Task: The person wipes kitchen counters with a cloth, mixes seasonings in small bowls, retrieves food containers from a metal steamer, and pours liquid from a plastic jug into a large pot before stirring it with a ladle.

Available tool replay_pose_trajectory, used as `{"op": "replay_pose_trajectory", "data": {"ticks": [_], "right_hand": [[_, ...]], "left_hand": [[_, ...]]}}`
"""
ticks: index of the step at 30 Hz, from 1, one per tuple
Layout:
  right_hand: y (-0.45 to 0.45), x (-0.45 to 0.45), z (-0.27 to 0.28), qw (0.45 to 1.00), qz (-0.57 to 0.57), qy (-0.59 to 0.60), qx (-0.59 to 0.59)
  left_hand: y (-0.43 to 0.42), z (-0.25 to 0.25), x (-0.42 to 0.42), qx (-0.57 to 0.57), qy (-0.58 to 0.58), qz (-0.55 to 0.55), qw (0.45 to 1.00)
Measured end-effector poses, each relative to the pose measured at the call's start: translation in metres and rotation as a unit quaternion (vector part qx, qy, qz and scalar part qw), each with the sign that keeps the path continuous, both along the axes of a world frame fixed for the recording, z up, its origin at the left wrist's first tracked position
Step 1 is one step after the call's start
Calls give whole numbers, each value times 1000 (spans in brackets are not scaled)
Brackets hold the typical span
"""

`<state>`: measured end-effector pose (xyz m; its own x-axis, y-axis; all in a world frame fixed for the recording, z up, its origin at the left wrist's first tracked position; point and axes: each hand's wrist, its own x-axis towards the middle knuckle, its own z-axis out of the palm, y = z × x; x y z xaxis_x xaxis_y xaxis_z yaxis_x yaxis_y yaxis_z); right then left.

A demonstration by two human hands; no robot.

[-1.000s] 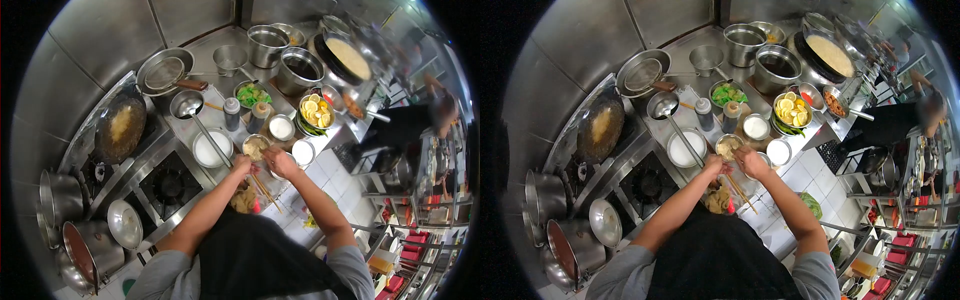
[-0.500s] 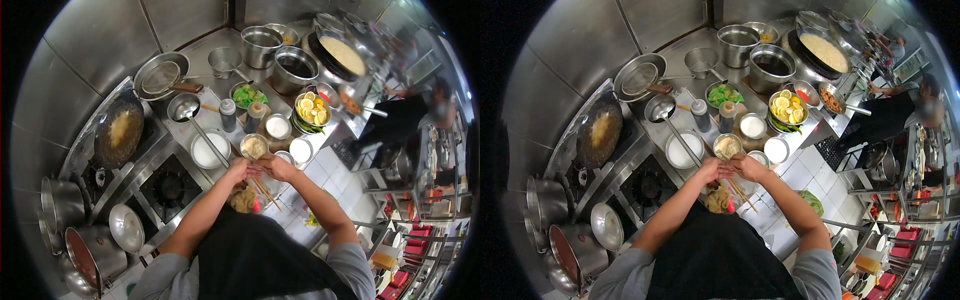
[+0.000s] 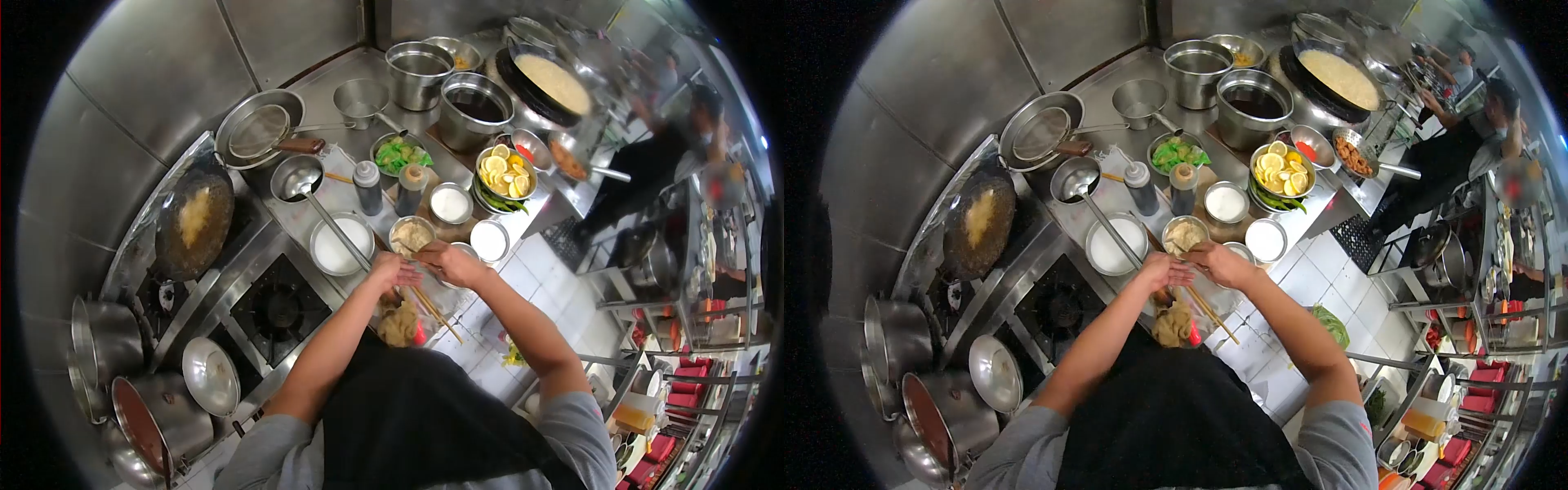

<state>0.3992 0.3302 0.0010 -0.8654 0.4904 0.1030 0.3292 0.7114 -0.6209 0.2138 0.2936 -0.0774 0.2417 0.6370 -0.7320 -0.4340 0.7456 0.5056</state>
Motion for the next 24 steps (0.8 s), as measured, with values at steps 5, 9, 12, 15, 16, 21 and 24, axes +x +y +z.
{"op": "replay_pose_trajectory", "data": {"ticks": [5, 9, 12, 15, 16, 21, 24], "right_hand": [[1, -2, 0, 1000, 2, 6, 7], [-3, -3, 10, 999, -30, 40, 1], [-5, -4, -11, 999, -29, 6, -17], [-5, 0, -4, 993, -96, 74, 6], [-6, -4, -5, 993, -95, 72, 0], [-8, -9, -19, 995, -83, 50, 10], [-4, -2, -7, 996, -77, 32, 36]], "left_hand": [[5, -3, -5, 17, -14, -24, 999], [5, -1, 0, -14, 32, -2, 999], [9, -10, 3, 26, 52, -12, 998], [7, 4, 3, 6, 90, -1, 996], [4, 3, 2, 0, 89, -1, 996], [12, -8, 0, -3, 75, -25, 997], [13, -10, -5, -13, 53, -18, 998]]}}
